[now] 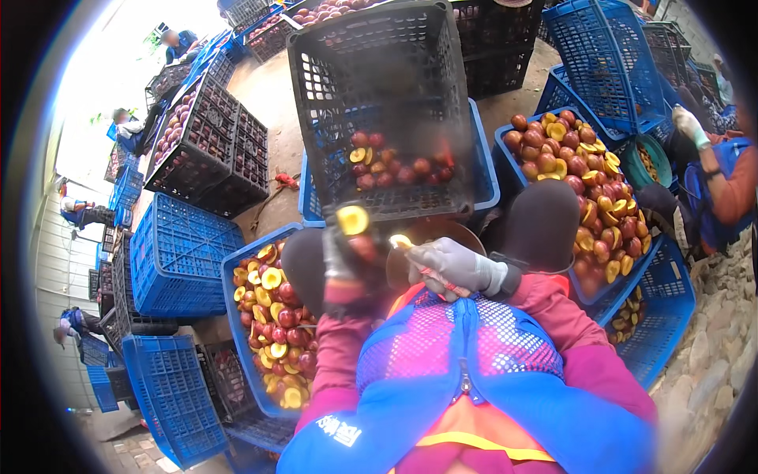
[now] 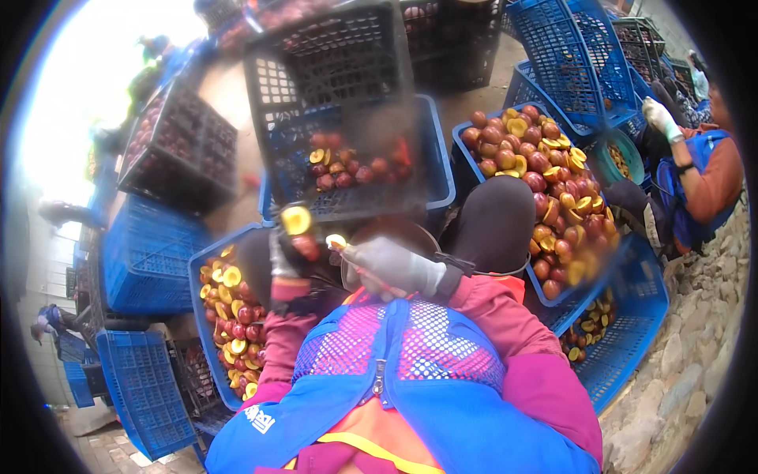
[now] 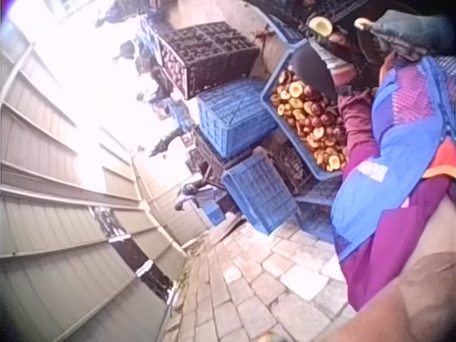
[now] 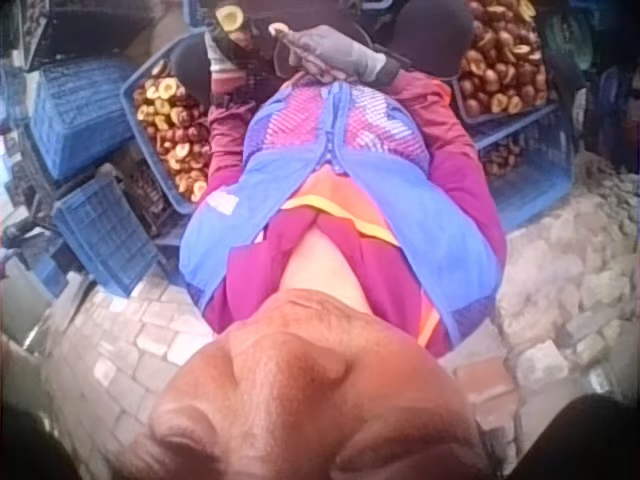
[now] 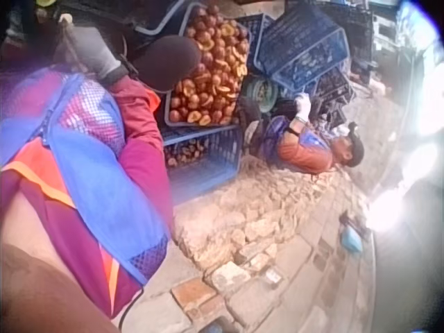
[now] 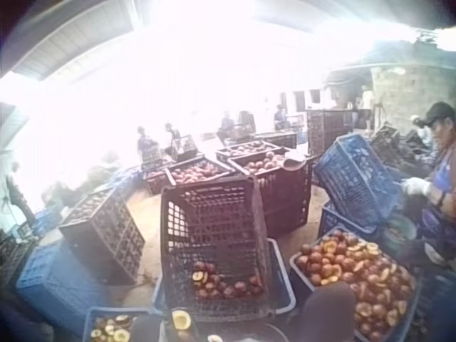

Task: The recorder is using a small curved knife to pit and core nectarines or plums in an agricultural processing facility.

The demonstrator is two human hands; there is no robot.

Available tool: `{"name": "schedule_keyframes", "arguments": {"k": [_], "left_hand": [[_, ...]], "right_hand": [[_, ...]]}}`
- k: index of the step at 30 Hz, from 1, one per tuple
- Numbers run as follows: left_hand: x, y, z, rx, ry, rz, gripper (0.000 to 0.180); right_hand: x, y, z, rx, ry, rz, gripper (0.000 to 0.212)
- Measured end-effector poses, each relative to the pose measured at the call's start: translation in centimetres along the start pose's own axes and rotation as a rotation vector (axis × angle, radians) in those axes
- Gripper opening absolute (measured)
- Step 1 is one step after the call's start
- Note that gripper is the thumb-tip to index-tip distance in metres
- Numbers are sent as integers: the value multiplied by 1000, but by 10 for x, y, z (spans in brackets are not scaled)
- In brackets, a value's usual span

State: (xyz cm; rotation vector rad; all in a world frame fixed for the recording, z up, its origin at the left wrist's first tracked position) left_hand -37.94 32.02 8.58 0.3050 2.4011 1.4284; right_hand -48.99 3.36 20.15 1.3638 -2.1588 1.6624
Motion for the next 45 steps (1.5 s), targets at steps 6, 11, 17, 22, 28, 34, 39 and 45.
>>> {"name": "schedule_keyframes", "arguments": {"k": [6,11,17,22,28,34,39,45], "left_hand": [[49,154,61,-1204,406,65,59],[36,192,59,-2083,242,446,72],[-198,81,-33,-1648,-190,24,61],[-323,-102,-17,-1646,-541,350,45],[-337,-214,13,-2024,-900,273,42],[-345,-204,27,-1969,-682,483,42],[-313,-139,-1,-559,44,538,40],[-208,-71,-68,503,202,387,54]], "right_hand": [[-34,50,58,1359,396,93,59],[-35,26,50,1218,461,276,52],[-75,55,100,1291,457,184,44],[-86,51,121,1287,366,-39,41],[-80,27,139,1119,333,-128,45],[-83,14,134,1098,475,-11,43],[-83,13,134,637,793,375,38],[-69,-36,108,632,917,631,29]]}}
Point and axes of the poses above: each hand's wrist, its own x-axis away from the middle knuckle, its own z-axis out of the back of the hand, y = z × x, the point moved 1 cm from there along -x, towards the middle knuckle, and after that the axes turned 9 degrees about -z, right-handed, at the moved point
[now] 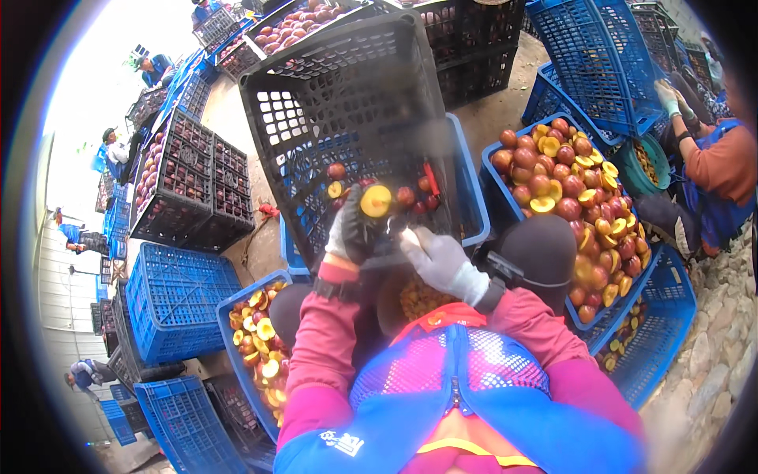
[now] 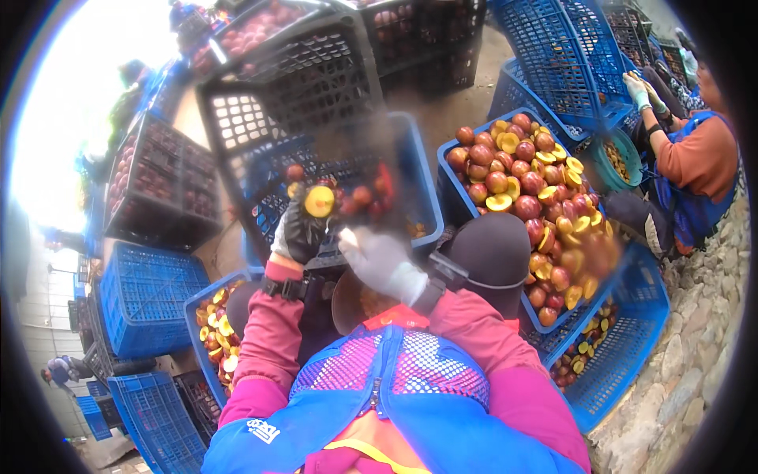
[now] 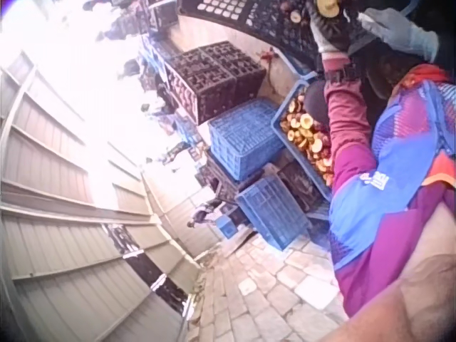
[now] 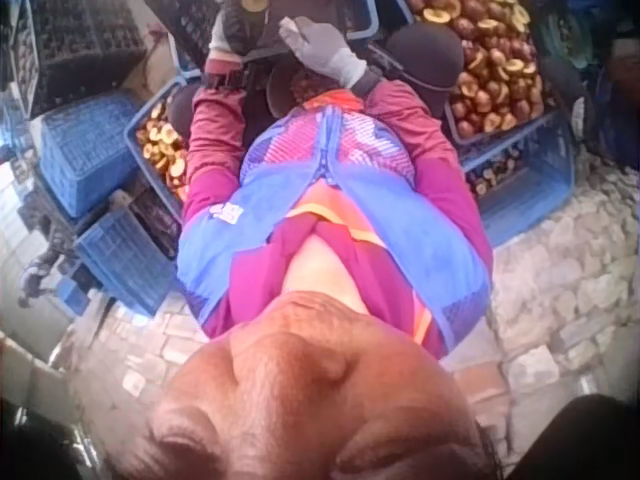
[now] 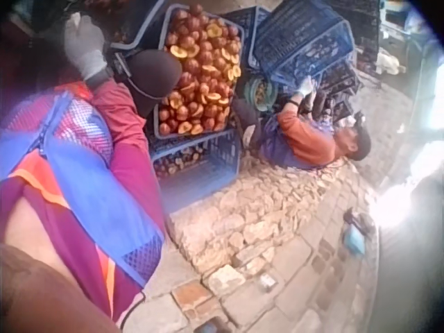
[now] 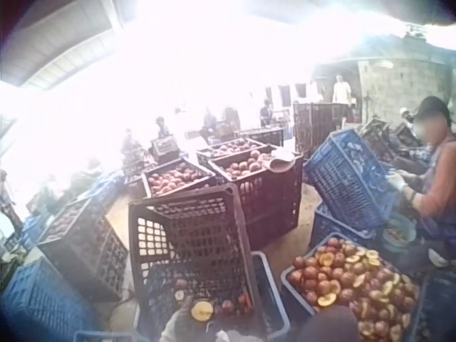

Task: The recorder is using a small curved knife to pit and core nectarines or plums in an agricultural processing facility.

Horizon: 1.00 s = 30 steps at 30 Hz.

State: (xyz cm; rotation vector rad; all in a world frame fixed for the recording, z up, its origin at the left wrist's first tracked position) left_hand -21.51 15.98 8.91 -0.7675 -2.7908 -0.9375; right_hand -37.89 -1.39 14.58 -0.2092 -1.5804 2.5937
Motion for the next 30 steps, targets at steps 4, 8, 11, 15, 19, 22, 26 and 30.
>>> {"name": "schedule_keyframes", "arguments": {"k": [4,8,11,15,19,22,26,30], "left_hand": [[94,-6,-54,-1404,-468,-746,33],[82,-36,24,-559,-56,-281,35],[88,-40,15,-607,-35,-292,46],[106,-30,0,-687,-5,-126,47],[113,-28,8,-746,63,-117,41],[113,-30,17,-1114,-127,-486,55],[117,-28,4,-1358,-268,-567,54],[111,-33,6,-1165,-208,-266,51]], "right_hand": [[12,-10,-3,251,-67,-39,36],[35,-21,-7,295,-89,-17,37],[48,-23,-7,347,-102,5,40],[54,-24,-8,409,-140,49,39],[60,-23,-18,424,-189,17,42],[60,-26,-21,421,-257,-50,46],[56,-24,-22,357,-339,-131,47],[55,7,-30,134,-379,-89,54]]}}
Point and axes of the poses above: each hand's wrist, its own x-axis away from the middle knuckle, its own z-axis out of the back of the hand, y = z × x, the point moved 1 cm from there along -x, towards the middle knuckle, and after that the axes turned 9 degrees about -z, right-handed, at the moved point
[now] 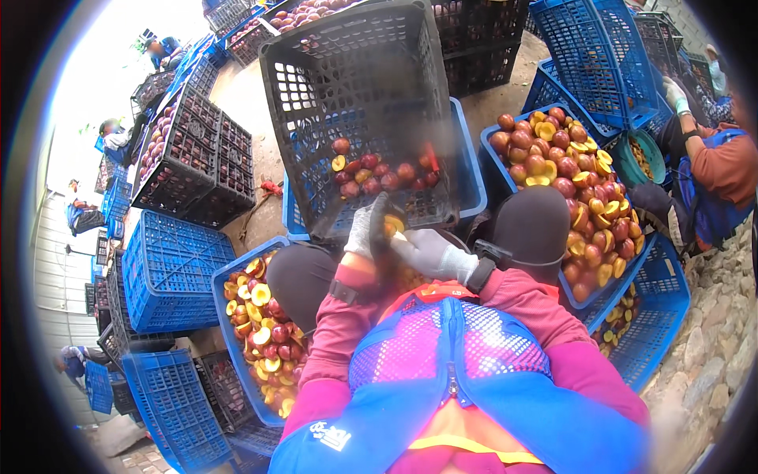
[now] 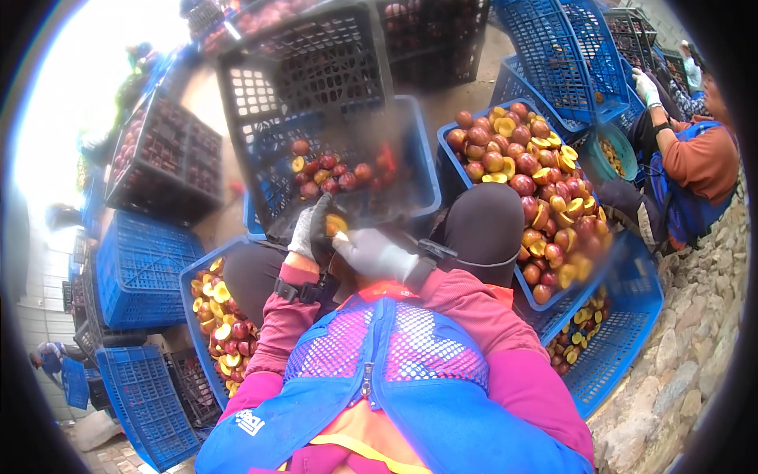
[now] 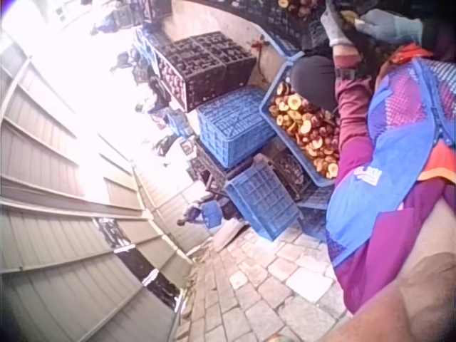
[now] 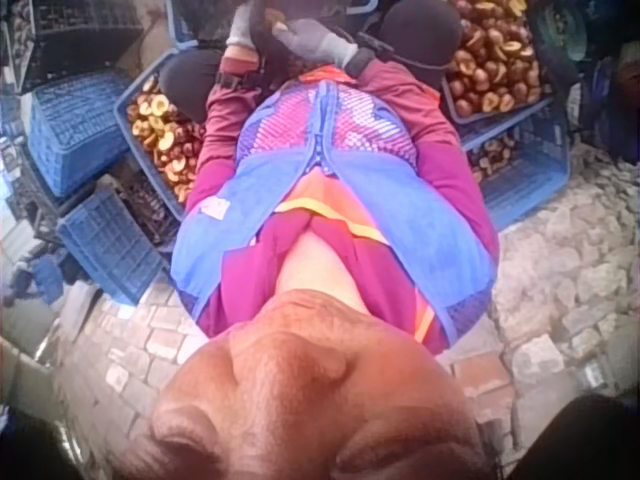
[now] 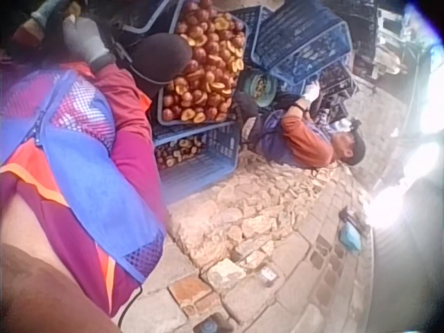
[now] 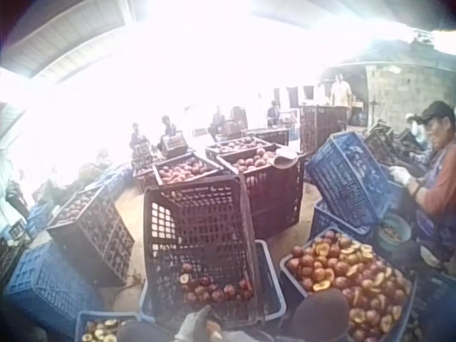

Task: The recorder is using a small curved knife to pit and core nectarines or plums in an agricultural processing facility.

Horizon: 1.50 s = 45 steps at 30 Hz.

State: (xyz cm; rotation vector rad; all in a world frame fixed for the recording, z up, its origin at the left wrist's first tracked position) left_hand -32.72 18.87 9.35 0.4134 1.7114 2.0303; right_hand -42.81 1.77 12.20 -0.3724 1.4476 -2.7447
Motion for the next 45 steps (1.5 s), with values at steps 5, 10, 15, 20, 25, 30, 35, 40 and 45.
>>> {"name": "schedule_keyframes", "arguments": {"k": [5,10,15,20,25,30,35,40,45], "left_hand": [[6,-98,-3,310,231,38,41],[5,-12,-9,-468,-155,-414,23],[11,2,-16,-282,-104,-288,24],[5,-30,-11,248,44,46,31],[18,2,-13,195,-1,92,42],[-32,20,4,1086,129,410,41],[-129,-36,75,267,263,206,33],[-210,-114,50,-1087,-410,114,51],[-236,-190,24,-1149,-431,263,61]], "right_hand": [[-7,7,-19,210,-1,-96,55],[-10,32,-6,44,-154,-139,51],[-11,40,-15,195,-102,-102,55],[-7,33,-14,-25,-79,-125,53],[22,2,4,-608,-506,-349,54],[33,-12,3,-706,-527,-268,49],[16,26,-13,250,-332,-94,55],[-8,30,5,292,-492,-237,61],[-22,46,6,305,-446,-278,50]]}}
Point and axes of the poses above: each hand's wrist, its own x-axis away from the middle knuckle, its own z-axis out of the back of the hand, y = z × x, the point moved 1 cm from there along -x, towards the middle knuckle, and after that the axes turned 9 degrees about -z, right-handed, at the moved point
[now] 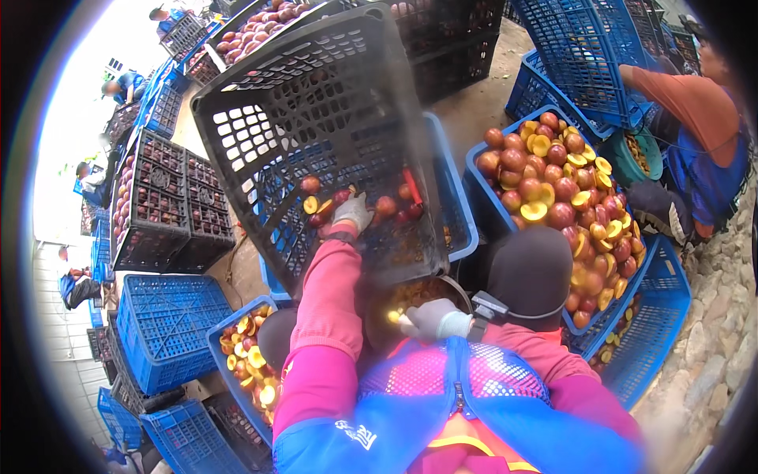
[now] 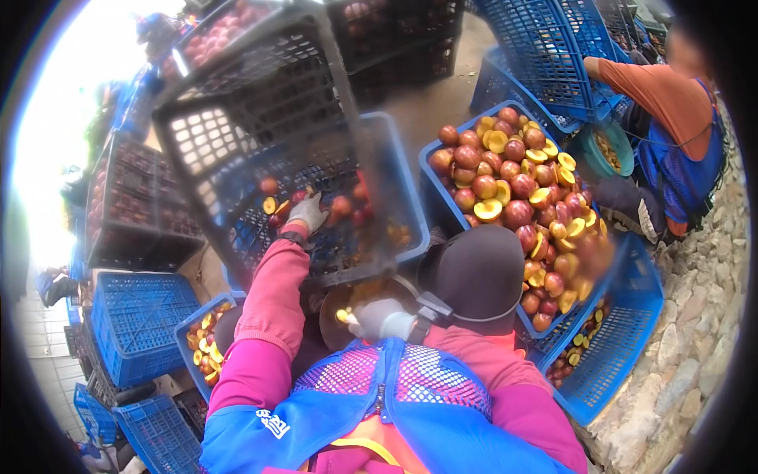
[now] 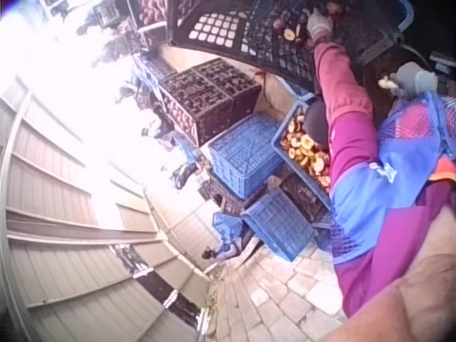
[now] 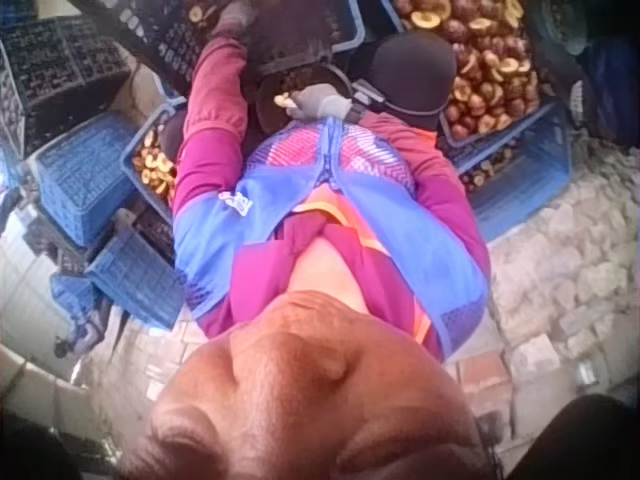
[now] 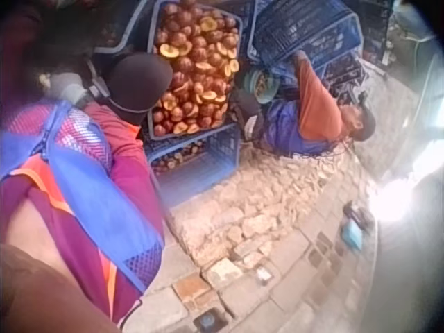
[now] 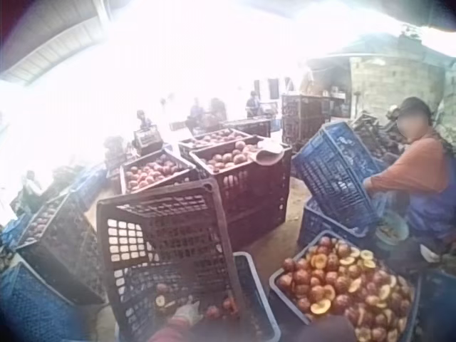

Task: The recorder is using a small curved knife to pit and core nectarines or plums in an agricultural processing facility.

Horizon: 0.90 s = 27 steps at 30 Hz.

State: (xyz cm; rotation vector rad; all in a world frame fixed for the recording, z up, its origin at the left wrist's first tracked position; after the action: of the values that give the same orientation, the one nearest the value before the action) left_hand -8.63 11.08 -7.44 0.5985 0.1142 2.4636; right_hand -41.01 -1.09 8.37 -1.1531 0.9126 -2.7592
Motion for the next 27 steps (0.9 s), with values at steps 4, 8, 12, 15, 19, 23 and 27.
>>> {"name": "schedule_keyframes", "arguments": {"k": [4,8,12,15,19,23,27], "left_hand": [[-18,6,1,9,-94,50,64],[18,-54,-6,335,-86,113,60],[73,-12,36,1713,124,175,48],[150,21,88,1923,220,-51,47],[247,75,119,1720,455,-316,42],[287,86,87,2269,128,-231,44],[313,111,73,2219,213,-387,42]], "right_hand": [[-12,3,2,-14,-24,-25,47],[-1,-12,-1,-74,204,50,45],[2,-9,-7,-59,478,160,37],[-3,-7,-23,157,146,77,42],[40,-58,27,-248,610,178,36],[44,-67,35,-227,736,247,36],[54,-71,24,-172,734,183,41]]}}
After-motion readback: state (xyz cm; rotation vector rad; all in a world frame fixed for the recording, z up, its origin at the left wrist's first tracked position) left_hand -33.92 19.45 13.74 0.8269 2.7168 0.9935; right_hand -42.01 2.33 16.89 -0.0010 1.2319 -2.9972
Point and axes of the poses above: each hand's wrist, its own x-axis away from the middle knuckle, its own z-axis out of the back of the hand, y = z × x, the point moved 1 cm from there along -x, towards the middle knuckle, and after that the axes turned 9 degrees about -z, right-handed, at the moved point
